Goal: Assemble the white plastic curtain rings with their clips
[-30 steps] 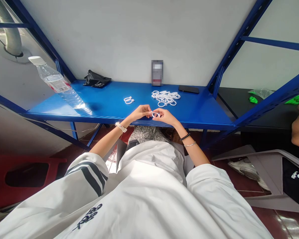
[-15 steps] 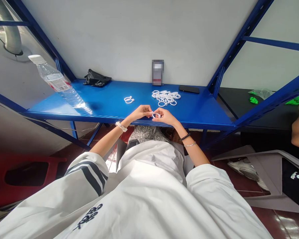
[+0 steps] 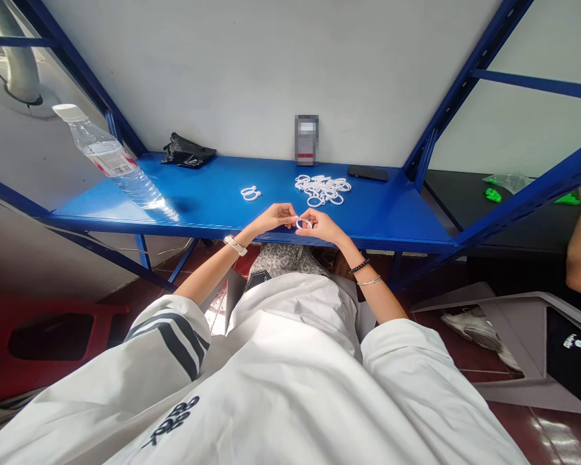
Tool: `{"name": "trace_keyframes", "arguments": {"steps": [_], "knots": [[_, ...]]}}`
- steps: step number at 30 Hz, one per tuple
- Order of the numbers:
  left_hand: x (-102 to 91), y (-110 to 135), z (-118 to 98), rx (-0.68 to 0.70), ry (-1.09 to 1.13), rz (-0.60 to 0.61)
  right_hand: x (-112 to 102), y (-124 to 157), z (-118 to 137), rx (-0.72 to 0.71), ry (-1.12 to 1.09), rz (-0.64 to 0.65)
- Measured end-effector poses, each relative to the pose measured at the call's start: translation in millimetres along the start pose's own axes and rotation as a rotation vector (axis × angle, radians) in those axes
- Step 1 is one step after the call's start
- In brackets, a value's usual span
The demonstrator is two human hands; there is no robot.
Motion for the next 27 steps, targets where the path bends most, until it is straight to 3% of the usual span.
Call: {"name": "trace_keyframes", "arguments": {"steps": [27], "knots": [[-0.3,0.1,3.3,0.008,-0.024,0.012,0.4,0.7,-2.8,0.008,-0.01,0.002]]}}
Point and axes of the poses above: each hand's wrist, its own y-axis away from the middle knuckle, its own x-axis out of the palm, z = x × y, the point moved 7 cm from there along -y, towards the middle knuckle, and after that the axes turned 4 degrees about y, right-handed, at the moved point
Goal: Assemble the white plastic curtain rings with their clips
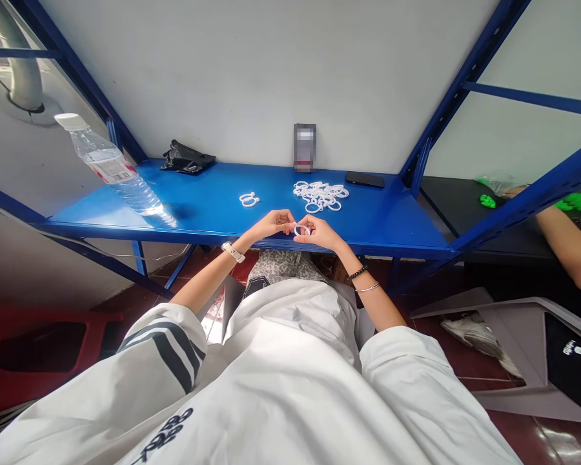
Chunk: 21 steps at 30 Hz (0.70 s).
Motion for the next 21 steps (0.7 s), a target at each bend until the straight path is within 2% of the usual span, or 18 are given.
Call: {"name": "trace_keyframes", "arguments": {"steps": [21], "knots": [[0.7,0.8,2.8,0.023,-0.038,0.012,2.1,3.5,4.8,-0.022,0.076,-0.008]]}}
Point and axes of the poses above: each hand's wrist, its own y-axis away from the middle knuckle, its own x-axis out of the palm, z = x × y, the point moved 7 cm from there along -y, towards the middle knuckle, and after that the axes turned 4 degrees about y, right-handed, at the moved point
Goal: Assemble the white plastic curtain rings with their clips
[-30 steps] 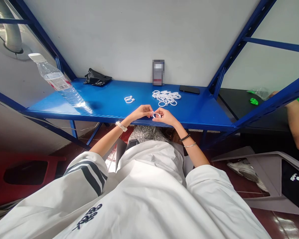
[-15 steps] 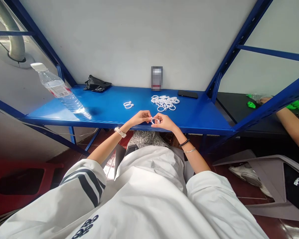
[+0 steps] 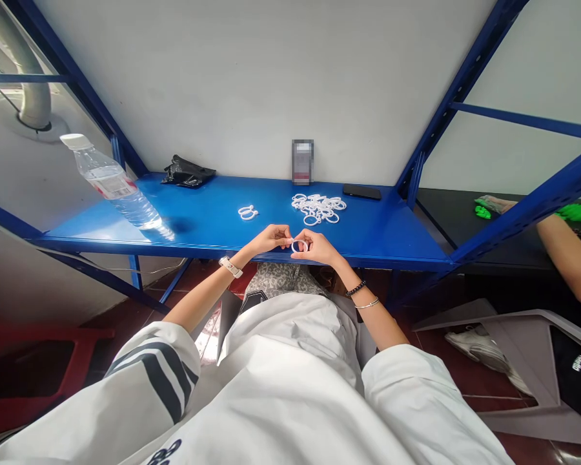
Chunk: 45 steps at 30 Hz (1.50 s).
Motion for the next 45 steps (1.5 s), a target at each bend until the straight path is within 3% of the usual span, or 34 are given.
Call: {"name": "trace_keyframes", "arguments": {"steps": [13,25,37,45], "knots": [[0.5,-0.1,5.6,0.029,-0.046,-0.001,2.9,-1.0,-4.0,-0.053,0.155,-0.046],[-0.2,-1.7,6.7,0.001,0.031,-0.058,3.0,0.9,-2.7,-0.085,0.338,-0.205],[-0.1,-0.2,1.3,-0.017,0.026,-0.081,-3.0,-0.5,-3.5,-0.164,0.294,-0.284],[-2.5,-0.6,-0.1,-0.017,0.054,-0.091,-7.2,-3.3,-17.7,-0.126,0.056,-0.233]]}}
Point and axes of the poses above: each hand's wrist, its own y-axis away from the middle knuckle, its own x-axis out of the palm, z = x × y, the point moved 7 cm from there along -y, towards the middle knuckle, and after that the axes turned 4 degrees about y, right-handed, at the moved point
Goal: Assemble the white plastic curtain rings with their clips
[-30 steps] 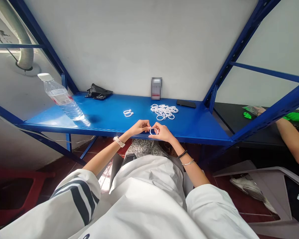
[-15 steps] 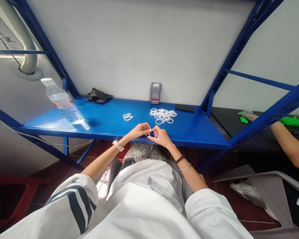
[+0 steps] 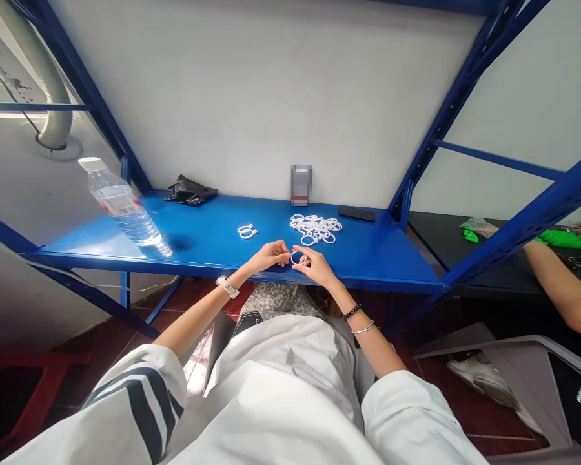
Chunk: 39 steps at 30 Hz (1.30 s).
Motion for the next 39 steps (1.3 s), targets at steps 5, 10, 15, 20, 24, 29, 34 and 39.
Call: {"name": "trace_keyframes", "arguments": {"steps": [5,10,15,20,24,29,34,39], "knots": [[0.8,-1.0,2.4,-0.029,-0.013,0.028,-0.3,1.0,10.1,-0.088,-0.012,0.019],[0.8,-2.2,4.0,0.0,-0.081,0.048,3.4,1.4,20.4,-0.16,0.133,0.028],[0.2,-1.1,7.9,0.001,-0.066,0.082,-0.5,-0.2,12.8,-0.08,0.106,-0.019],[-1.1,-1.3,8.0,-0.032,-0.001,0.069,-6.4,-3.9,-0.3,0.072,-0.21,-0.013],[-0.8,-1.5,4.1,-0.07,0.086,0.07,-11.4,-6.5,-9.0,0.163,-0.336,-0.055],[-0.9,-1.4,5.1,-0.122,0.29,0.034,-12.9,-6.3,-9.9,0.203,-0.412,-0.089],[-2.7,-1.1,14.4,-0.188,0.444,-0.001,-13.1,-5.9,-9.4,0.191,-0.386,-0.107],[-6.5,-1.2,18.0,-0.214,0.501,-0.012,-12.2,-6.1,-8.7,0.195,-0.35,-0.083]]}}
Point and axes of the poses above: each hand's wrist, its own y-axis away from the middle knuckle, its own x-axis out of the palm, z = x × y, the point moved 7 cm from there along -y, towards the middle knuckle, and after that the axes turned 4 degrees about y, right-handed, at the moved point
